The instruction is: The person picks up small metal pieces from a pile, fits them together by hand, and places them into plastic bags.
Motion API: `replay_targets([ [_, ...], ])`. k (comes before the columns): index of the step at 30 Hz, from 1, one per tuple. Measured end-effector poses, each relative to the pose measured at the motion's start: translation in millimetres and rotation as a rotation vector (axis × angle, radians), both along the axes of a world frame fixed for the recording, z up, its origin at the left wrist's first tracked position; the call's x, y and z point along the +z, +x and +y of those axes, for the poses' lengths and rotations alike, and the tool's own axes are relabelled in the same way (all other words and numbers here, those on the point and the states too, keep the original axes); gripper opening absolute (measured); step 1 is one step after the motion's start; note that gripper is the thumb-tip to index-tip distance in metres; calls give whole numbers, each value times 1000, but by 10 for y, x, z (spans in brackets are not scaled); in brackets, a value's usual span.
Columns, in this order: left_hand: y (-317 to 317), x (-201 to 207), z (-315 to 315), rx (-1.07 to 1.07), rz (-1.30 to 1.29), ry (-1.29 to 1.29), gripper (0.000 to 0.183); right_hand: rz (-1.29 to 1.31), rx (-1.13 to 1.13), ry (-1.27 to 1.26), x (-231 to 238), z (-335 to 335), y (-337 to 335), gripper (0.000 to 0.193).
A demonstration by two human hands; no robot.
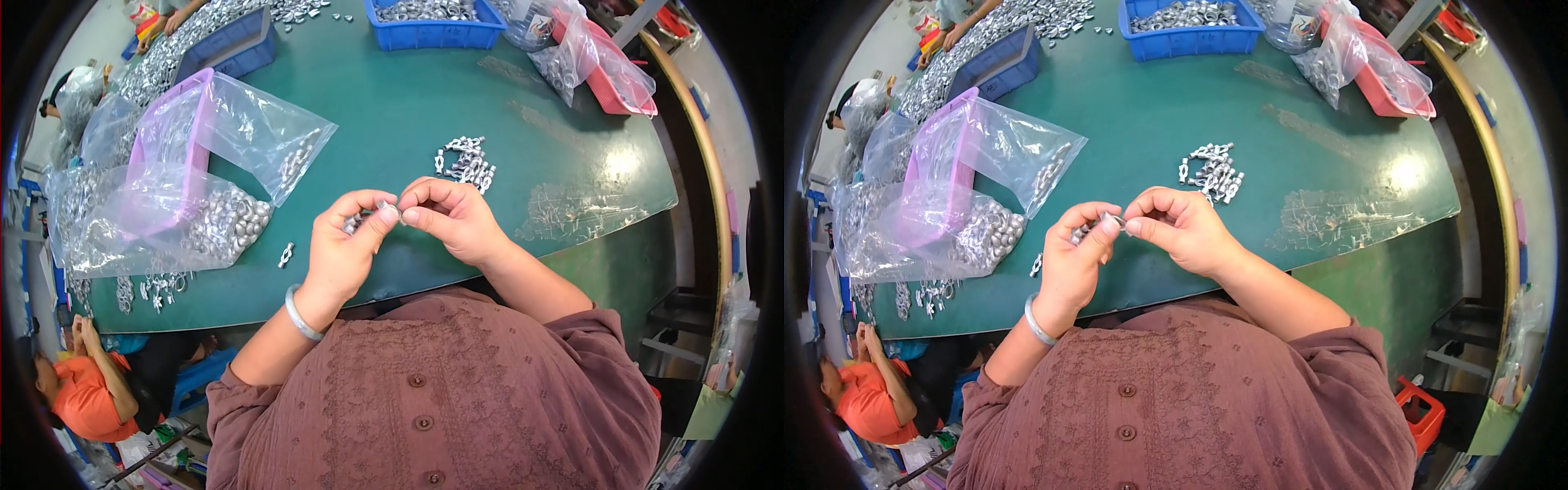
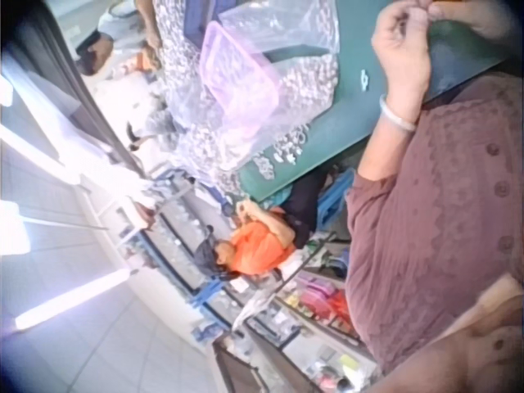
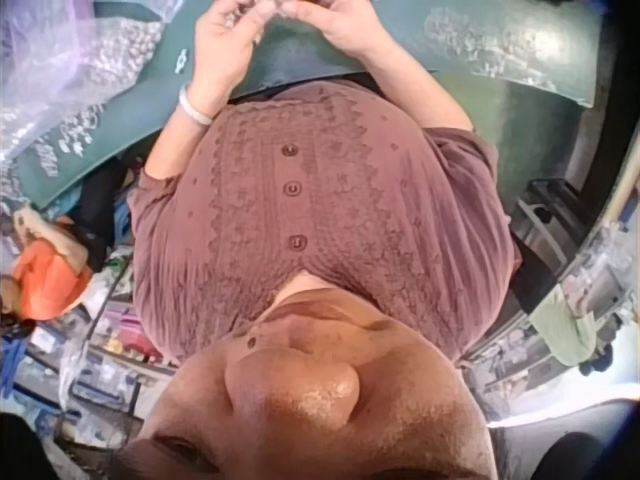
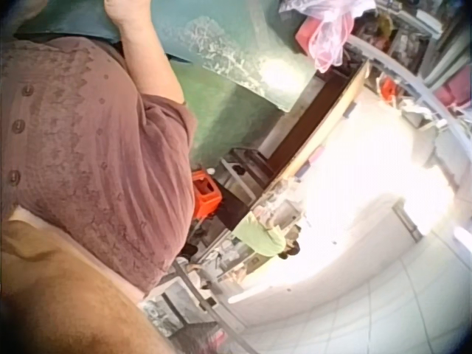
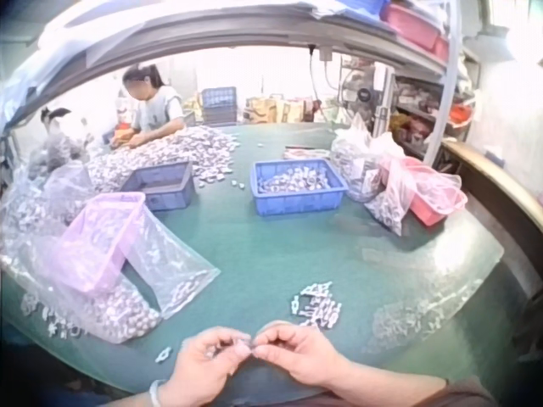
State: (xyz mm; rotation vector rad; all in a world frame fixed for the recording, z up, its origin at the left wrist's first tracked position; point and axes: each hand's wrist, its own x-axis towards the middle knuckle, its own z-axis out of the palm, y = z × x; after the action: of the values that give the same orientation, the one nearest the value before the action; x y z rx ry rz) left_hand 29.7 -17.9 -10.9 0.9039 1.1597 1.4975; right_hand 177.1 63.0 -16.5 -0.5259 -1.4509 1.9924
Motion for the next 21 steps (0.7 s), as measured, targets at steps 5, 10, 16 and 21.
replay_targets([
  [5,-114,-12,77,-150,-685,-281,17,-92,-73,145,-7,96,99,10],
  [10,-128,-26,105,-207,-885,-331,16,-319,-166,410,-24,218,246,8],
  [16,-122,-39,115,-231,-896,-307,14,-424,-254,719,10,310,314,6],
  [21,6,-48,98,-57,-258,-109,6,-672,-340,1012,27,530,355,10],
])
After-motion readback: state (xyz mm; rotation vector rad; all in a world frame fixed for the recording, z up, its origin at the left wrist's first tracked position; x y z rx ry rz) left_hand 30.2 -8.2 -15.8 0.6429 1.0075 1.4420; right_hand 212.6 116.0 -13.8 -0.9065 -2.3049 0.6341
